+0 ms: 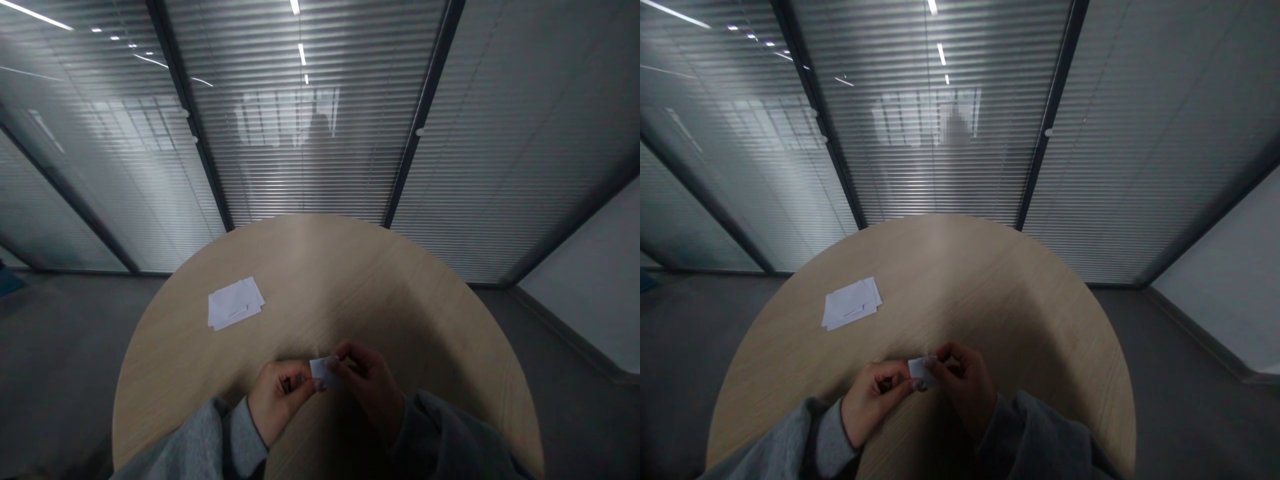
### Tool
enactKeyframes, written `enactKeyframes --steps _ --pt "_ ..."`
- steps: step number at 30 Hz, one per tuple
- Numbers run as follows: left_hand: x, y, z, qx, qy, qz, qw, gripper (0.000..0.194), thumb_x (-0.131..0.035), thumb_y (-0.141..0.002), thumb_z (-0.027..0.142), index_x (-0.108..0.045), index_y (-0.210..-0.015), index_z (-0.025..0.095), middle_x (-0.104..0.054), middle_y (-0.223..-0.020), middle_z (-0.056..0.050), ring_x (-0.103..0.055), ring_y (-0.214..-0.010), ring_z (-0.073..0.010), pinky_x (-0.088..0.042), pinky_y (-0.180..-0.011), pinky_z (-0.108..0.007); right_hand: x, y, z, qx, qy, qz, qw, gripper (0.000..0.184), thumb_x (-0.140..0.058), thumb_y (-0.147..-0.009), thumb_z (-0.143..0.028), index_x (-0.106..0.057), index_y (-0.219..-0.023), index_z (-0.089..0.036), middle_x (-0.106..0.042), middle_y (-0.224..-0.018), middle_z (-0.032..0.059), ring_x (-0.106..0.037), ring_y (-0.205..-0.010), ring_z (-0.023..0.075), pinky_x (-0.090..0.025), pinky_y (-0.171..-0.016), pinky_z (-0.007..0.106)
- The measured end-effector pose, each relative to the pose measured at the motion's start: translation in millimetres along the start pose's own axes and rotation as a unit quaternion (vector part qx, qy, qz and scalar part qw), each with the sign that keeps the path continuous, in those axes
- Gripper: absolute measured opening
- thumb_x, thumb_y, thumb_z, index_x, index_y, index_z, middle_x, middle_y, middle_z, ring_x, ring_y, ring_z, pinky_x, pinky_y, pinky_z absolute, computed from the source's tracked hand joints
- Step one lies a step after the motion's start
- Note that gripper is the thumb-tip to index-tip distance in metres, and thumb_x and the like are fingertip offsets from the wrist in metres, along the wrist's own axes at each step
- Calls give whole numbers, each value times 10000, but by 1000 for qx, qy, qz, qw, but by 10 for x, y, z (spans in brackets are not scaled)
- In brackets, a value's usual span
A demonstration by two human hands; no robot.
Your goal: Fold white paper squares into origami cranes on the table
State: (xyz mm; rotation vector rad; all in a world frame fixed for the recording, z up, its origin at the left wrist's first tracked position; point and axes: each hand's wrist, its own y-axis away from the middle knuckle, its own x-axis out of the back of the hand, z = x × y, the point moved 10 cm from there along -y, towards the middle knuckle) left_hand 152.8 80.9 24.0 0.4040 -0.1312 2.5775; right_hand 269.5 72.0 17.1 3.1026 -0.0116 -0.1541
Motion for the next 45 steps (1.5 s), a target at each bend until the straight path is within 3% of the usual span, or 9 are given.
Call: enactKeyframes --steps 7,13,18,23,28,34,45 --pt "13 7 64 -14 -39 -3 999 340 -534 -820 421 -639 -639 152 -332 -491 61 -283 -479 -102 -226 -464 -237 -48 13 -115 20 -17 -29 999 373 -685 -695 -513 -554 -625 -171 -539 -555 -25 -513 -535 118 -397 -528 236" --pt "66 19 83 -22 -67 18 997 407 -428 -867 456 -531 -595 170 -325 -518 51 -323 -500 -115 -240 -474 -248 -13 -29 -21 -16 25 -15 999 421 -726 -612 -543 -554 -626 -159 -479 -562 -45 -422 -525 90 -349 -514 221" --pt "93 24 84 -10 -88 26 996 396 -425 -855 450 -510 -587 171 -360 -532 40 -353 -524 -125 -258 -491 -253 -42 -20 11 -20 44 -30 998 417 -685 -657 -553 -569 -648 -153 -484 -581 -33 -424 -544 98 -341 -528 230" --pt "69 14 40 -2 -74 17 997 405 -415 -857 458 -534 -605 164 -373 -537 40 -355 -522 -122 -259 -491 -249 -11 -17 -22 -3 48 -15 999 414 -652 -701 -548 -564 -619 -152 -463 -564 -32 -423 -548 103 -338 -533 239" --pt "4 13 -63 8 -57 -1 998 364 -521 -816 452 -656 -686 141 -378 -485 56 -295 -455 -101 -214 -449 -237 64 -41 -33 17 31 13 999 419 -639 -718 -555 -539 -610 -163 -461 -551 -37 -436 -538 102 -351 -522 235" --pt "52 17 -93 5 -65 15 998 349 -519 -832 425 -665 -664 157 -555 -533 2 -378 -474 -111 -272 -475 -236 -58 -42 125 -23 14 -45 999 408 -695 -661 -547 -582 -723 -161 -570 -635 -8 -525 -565 124 -425 -528 244" --pt "38 23 -12 -3 -79 11 997 313 -526 -830 397 -690 -724 152 -497 -509 22 -372 -473 -117 -272 -470 -235 -106 4 52 -4 35 -67 997 338 -673 -735 -476 -631 -701 -143 -669 -631 38 -606 -586 146 -435 -556 250"
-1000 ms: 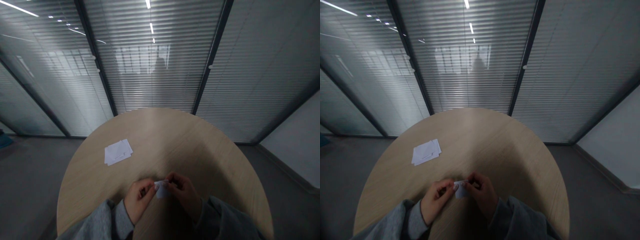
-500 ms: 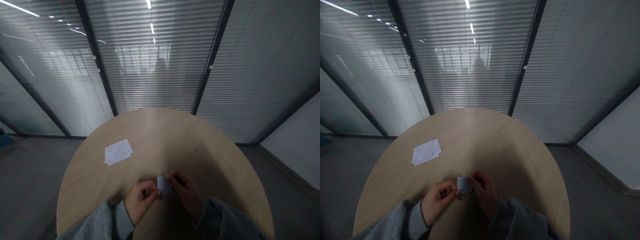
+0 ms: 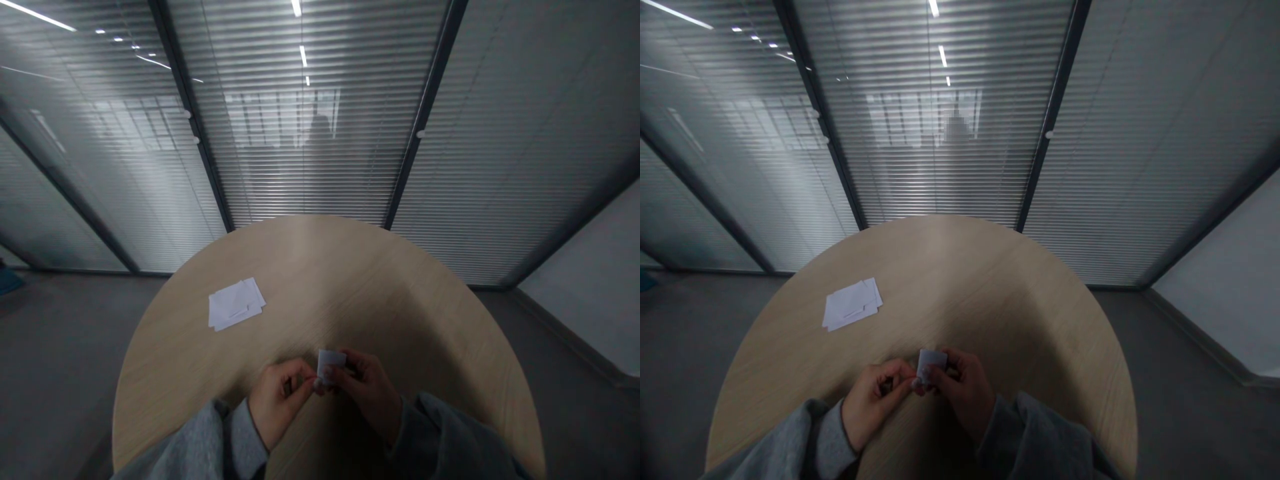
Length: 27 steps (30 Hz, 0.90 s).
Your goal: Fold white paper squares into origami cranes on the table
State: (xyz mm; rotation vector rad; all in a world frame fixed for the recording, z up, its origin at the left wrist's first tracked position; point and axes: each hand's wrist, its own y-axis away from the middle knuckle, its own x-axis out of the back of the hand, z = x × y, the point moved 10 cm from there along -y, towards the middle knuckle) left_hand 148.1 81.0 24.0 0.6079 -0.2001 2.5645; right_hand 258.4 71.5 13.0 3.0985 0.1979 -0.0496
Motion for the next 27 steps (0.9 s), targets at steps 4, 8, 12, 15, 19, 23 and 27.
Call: enactKeyframes --steps 4,8,12,15,19,23,27 --pt "60 1 28 -13 14 20 1000 300 -527 -838 388 -678 -707 164 -538 -525 15 -416 -486 -123 -309 -483 -234 0 -9 -23 7 -12 4 1000 411 -605 -771 -546 -659 -718 -142 -688 -637 54 -628 -597 165 -447 -540 256" --pt "89 0 37 -22 30 24 999 308 -514 -857 404 -662 -724 169 -623 -613 -18 -522 -567 -149 -395 -551 -251 35 1 -84 21 0 25 999 515 -494 -823 -601 -664 -660 -143 -669 -609 51 -592 -559 147 -449 -528 253" --pt "78 -7 16 -23 54 19 998 306 -505 -867 407 -649 -728 175 -655 -649 -28 -556 -598 -160 -424 -582 -266 11 2 -65 12 -13 17 1000 537 -488 -817 -622 -675 -670 -140 -662 -601 55 -599 -560 153 -456 -524 255" --pt "117 -16 2 -20 61 34 997 312 -499 -871 413 -645 -731 176 -668 -667 -36 -566 -617 -167 -430 -600 -277 62 -7 -9 -2 -28 41 999 571 -481 -802 -650 -674 -654 -133 -642 -566 56 -588 -526 148 -462 -515 261" --pt "169 -21 44 -23 61 47 997 339 -463 -881 431 -645 -775 165 -686 -729 -61 -577 -663 -183 -427 -635 -294 147 -14 37 -17 -62 74 995 556 -537 -749 -670 -683 -741 -134 -640 -584 52 -578 -520 145 -463 -483 253" --pt "156 -18 73 -18 59 39 997 378 -440 -882 457 -649 -787 156 -685 -730 -70 -572 -658 -189 -411 -624 -296 195 -17 -13 2 -64 91 994 514 -595 -714 -652 -658 -670 -144 -609 -590 35 -556 -534 137 -474 -470 246" --pt "156 -17 62 -17 59 43 997 375 -451 -878 457 -645 -755 161 -681 -713 -61 -562 -646 -179 -406 -612 -285 213 -20 -19 13 -72 98 992 474 -629 -706 -619 -648 -674 -146 -579 -591 19 -540 -540 128 -480 -470 242"
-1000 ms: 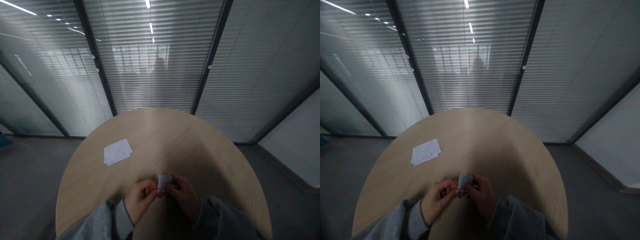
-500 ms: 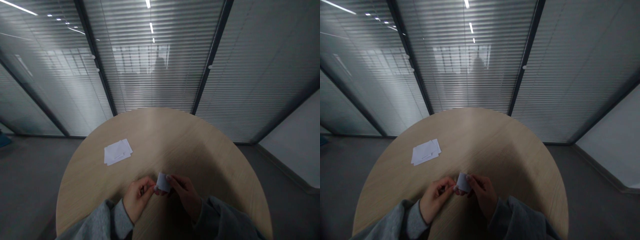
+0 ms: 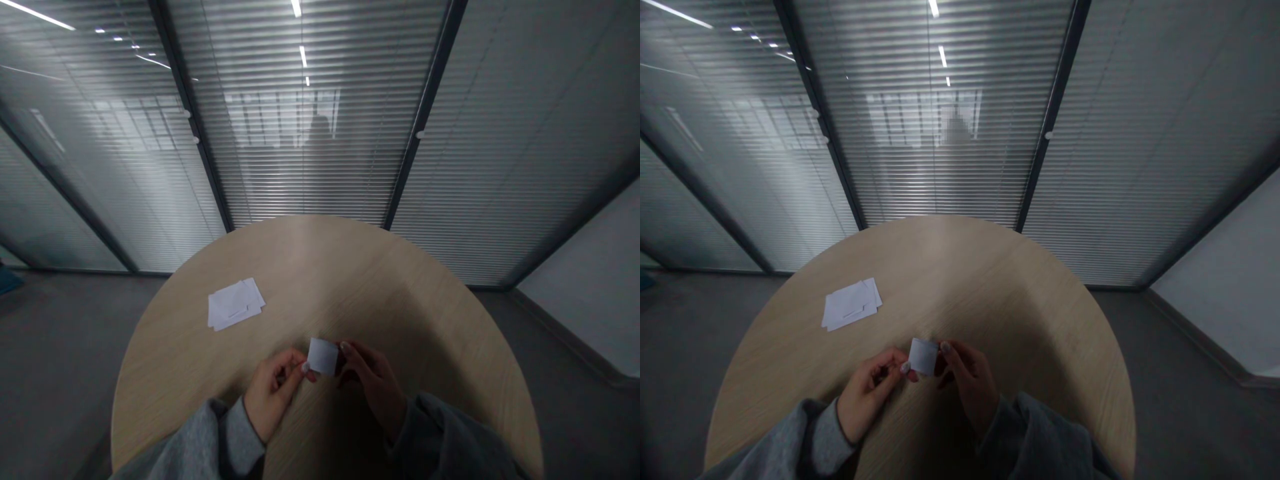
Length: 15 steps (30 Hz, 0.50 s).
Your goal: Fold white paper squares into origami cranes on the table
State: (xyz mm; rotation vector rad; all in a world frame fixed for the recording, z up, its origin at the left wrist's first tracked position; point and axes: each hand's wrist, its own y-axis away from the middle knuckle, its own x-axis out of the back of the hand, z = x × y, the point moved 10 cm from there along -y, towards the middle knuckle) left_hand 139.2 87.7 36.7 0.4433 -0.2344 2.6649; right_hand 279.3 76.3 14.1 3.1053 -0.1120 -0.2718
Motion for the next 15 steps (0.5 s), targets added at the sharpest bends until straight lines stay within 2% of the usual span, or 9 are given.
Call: enactKeyframes --steps 7,12,15 --pt "-22 8 -26 0 1 -5 1000 369 -461 -876 463 -649 -753 170 -664 -694 -50 -544 -634 -174 -403 -617 -290 -32 -3 2 5 22 -28 999 459 -658 -679 -598 -685 -837 -167 -609 -653 17 -523 -531 117 -472 -465 238" --pt "0 6 -4 -5 1 4 1000 350 -458 -879 455 -640 -765 178 -637 -673 -32 -528 -628 -166 -387 -608 -279 -88 18 -25 3 70 -58 996 343 -697 -669 -497 -656 -743 -165 -601 -662 13 -543 -593 141 -459 -494 240" --pt "24 3 -25 1 -8 15 1000 352 -455 -874 455 -634 -770 171 -603 -636 -21 -497 -589 -154 -368 -577 -270 -146 33 -42 8 107 -80 991 238 -700 -689 -393 -650 -716 -161 -624 -667 18 -579 -663 173 -464 -586 273"
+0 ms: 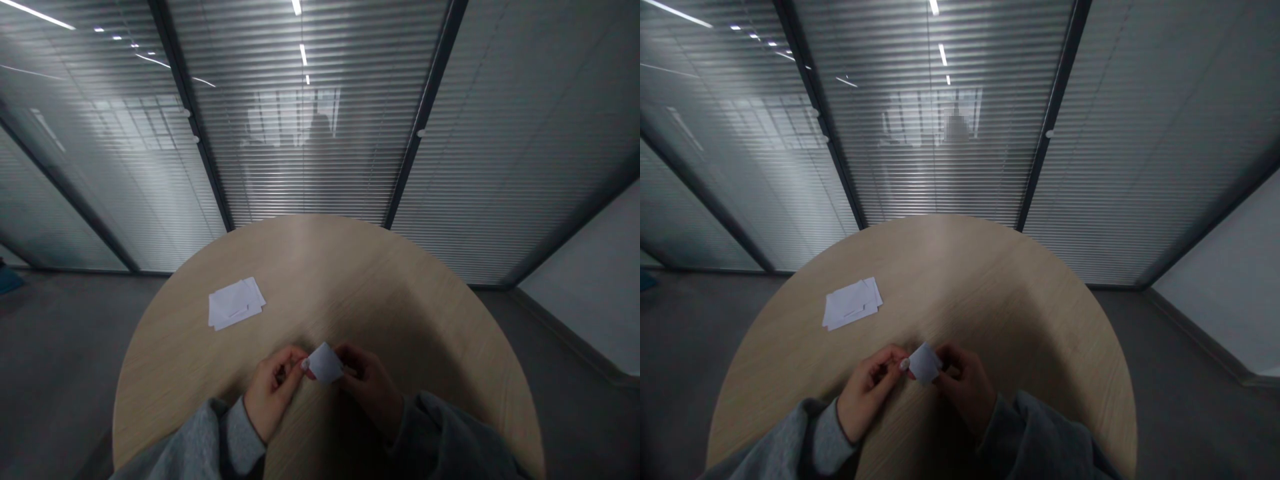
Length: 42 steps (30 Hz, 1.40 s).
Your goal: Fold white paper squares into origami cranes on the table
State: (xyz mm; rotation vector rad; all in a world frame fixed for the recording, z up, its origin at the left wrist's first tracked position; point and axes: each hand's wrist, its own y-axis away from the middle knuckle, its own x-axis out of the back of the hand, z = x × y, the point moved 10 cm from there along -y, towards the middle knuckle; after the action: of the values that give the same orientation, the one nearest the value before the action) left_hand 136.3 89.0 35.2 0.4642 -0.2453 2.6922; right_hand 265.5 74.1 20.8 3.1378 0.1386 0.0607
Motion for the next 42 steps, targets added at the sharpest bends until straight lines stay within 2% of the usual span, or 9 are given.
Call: enactKeyframes --steps 4,10,15,19,27,31,34,38,42 --pt "4 3 -54 6 -6 7 1000 353 -487 -855 460 -631 -715 170 -560 -588 -1 -476 -560 -144 -366 -548 -255 -48 6 -18 9 9 -10 1000 194 -692 -698 -349 -668 -738 -160 -660 -705 23 -606 -709 197 -466 -700 321" --pt "-35 17 -63 4 -7 -7 1000 345 -512 -848 464 -641 -704 179 -589 -594 -4 -509 -574 -150 -398 -561 -256 -70 15 -68 15 -2 -16 1000 205 -653 -736 -370 -699 -725 -170 -685 -688 27 -611 -669 186 -451 -654 304" --pt "-26 28 24 -8 -6 -9 1000 383 -476 -862 488 -646 -719 176 -546 -550 4 -486 -545 -143 -375 -525 -245 -85 7 26 -34 -60 -24 997 214 -726 -653 -373 -677 -648 -165 -663 -619 12 -590 -601 165 -453 -633 299" --pt "-39 41 18 14 -4 -22 1000 412 -438 -875 496 -625 -708 169 -465 -496 32 -394 -449 -112 -315 -447 -228 -149 15 134 -77 -122 -38 989 272 -747 -626 -423 -677 -654 -161 -644 -594 6 -553 -536 132 -447 -578 279" --pt "-53 46 81 -35 -18 -24 999 354 -487 -881 428 -657 -707 170 -579 -561 -3 -498 -529 -132 -392 -518 -236 -240 35 195 -120 -202 -45 971 327 -849 -492 -329 -599 -612 -157 -588 -555 -44 -524 -501 93 -432 -524 233" --pt "-54 56 170 -59 -23 -28 998 295 -480 -895 377 -694 -914 175 -657 -684 -38 -544 -572 -147 -427 -546 -250 -246 32 224 -119 -201 -46 971 326 -840 -519 -336 -586 -619 -157 -559 -540 -52 -482 -476 79 -400 -490 218" --pt "-55 90 313 -106 -31 -34 993 302 -446 -917 323 -687 -1041 191 -678 -772 -61 -579 -639 -165 -448 -588 -267 -242 38 247 -109 -208 -46 971 326 -830 -531 -375 -606 -635 -164 -574 -568 -38 -493 -500 90 -394 -493 222" --pt "-111 149 403 -161 -51 -49 984 286 -556 -847 243 -663 -1107 191 -515 -570 26 -465 -493 -126 -377 -487 -233 -261 42 315 -113 -228 -57 965 370 -822 -507 -444 -651 -693 -173 -598 -602 -20 -503 -502 103 -403 -501 241" --pt "-175 162 341 -158 -48 -66 984 469 -643 -761 188 -569 -1224 210 -446 -626 56 -383 -462 -92 -299 -440 -203 -273 37 290 -102 -230 -71 965 351 -829 -505 -423 -674 -706 -180 -622 -639 -9 -526 -557 120 -417 -554 257"
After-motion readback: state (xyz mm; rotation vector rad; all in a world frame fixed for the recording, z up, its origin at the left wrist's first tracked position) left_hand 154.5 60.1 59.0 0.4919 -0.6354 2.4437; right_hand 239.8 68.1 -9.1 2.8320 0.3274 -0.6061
